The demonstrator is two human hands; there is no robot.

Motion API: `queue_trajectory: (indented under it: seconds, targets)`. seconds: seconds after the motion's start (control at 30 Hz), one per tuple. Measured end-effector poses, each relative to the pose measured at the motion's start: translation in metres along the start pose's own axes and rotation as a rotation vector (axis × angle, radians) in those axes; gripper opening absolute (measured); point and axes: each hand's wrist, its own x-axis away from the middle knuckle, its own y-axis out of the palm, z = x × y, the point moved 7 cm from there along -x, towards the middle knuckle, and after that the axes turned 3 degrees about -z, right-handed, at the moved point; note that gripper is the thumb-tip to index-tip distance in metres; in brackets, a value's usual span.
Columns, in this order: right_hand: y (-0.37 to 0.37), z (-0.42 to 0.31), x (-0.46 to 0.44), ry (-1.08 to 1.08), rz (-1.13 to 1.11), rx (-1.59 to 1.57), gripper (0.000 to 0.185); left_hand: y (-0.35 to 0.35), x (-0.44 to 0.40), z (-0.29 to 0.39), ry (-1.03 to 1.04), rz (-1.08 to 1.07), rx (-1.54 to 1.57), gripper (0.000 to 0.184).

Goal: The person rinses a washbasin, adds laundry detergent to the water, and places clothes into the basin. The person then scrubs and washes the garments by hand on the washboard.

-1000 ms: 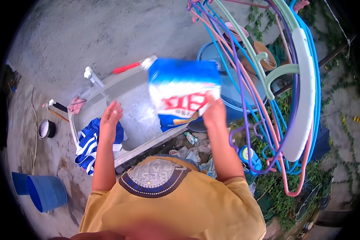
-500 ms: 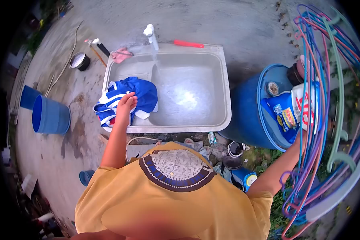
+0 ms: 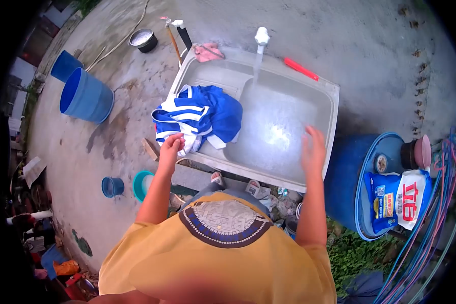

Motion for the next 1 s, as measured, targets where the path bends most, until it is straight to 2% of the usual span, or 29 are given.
queue_trajectory:
  seconds: [0.1,0.2,0.27,0.37,0.5,0.57,0.6,0.63,0.73,0.77,0.87,0.9,1.0]
  targets:
    - [0.064,-0.076,-0.101,-0.182,-0.091,-0.071,0.043,-0.009,0.005,0.002,0.014,-0.054,-0.065,0.025]
    - [0.102,-0.133,-0.196,-0.452,0.034,0.209,0.058,-0.026,0.006,-0.004,0.019,-0.104,-0.110,0.025]
    - [0.131,-0.136,-0.245,-0.607,0.031,0.605,0.050,-0.043,0.008,0.003,0.032,-0.101,-0.128,0.025]
    - [0.154,-0.116,-0.300,-0.350,-0.278,0.603,0.037,-0.069,0.002,-0.001,0.041,-0.096,-0.117,0.026]
    - [0.156,-0.117,-0.316,-0.085,-0.394,0.751,0.033,-0.102,-0.020,-0.017,0.071,0.008,-0.169,0.025]
    - [0.155,-0.124,-0.318,0.061,-0.432,0.763,0.036,-0.103,-0.022,0.023,0.236,0.117,-0.346,0.026]
    - [0.157,-0.127,-0.319,0.030,-0.417,0.781,0.038,-0.103,-0.025,0.036,0.323,0.173,-0.438,0.026]
    - [0.157,-0.129,-0.318,0.002,-0.405,0.799,0.041,-0.106,-0.032,0.037,0.336,0.181,-0.505,0.039]
    - [0.163,-0.121,-0.314,-0.047,-0.379,0.905,0.049,-0.105,-0.048,0.063,0.507,0.319,-0.791,0.061]
    - [0.162,-0.115,-0.311,-0.053,-0.374,0.952,0.051,-0.103,-0.060,0.060,0.495,0.274,-0.825,0.080]
    - [0.159,-0.117,-0.306,0.080,-0.364,0.815,0.056,-0.094,-0.085,0.045,0.353,0.127,-0.884,0.088]
    - [0.152,-0.114,-0.304,0.070,-0.222,0.694,0.057,-0.094,-0.091,0.040,0.319,0.142,-0.946,0.076]
    - [0.142,-0.096,-0.257,0.039,0.158,0.360,0.059,-0.092,-0.111,0.020,0.263,0.017,-0.884,0.056]
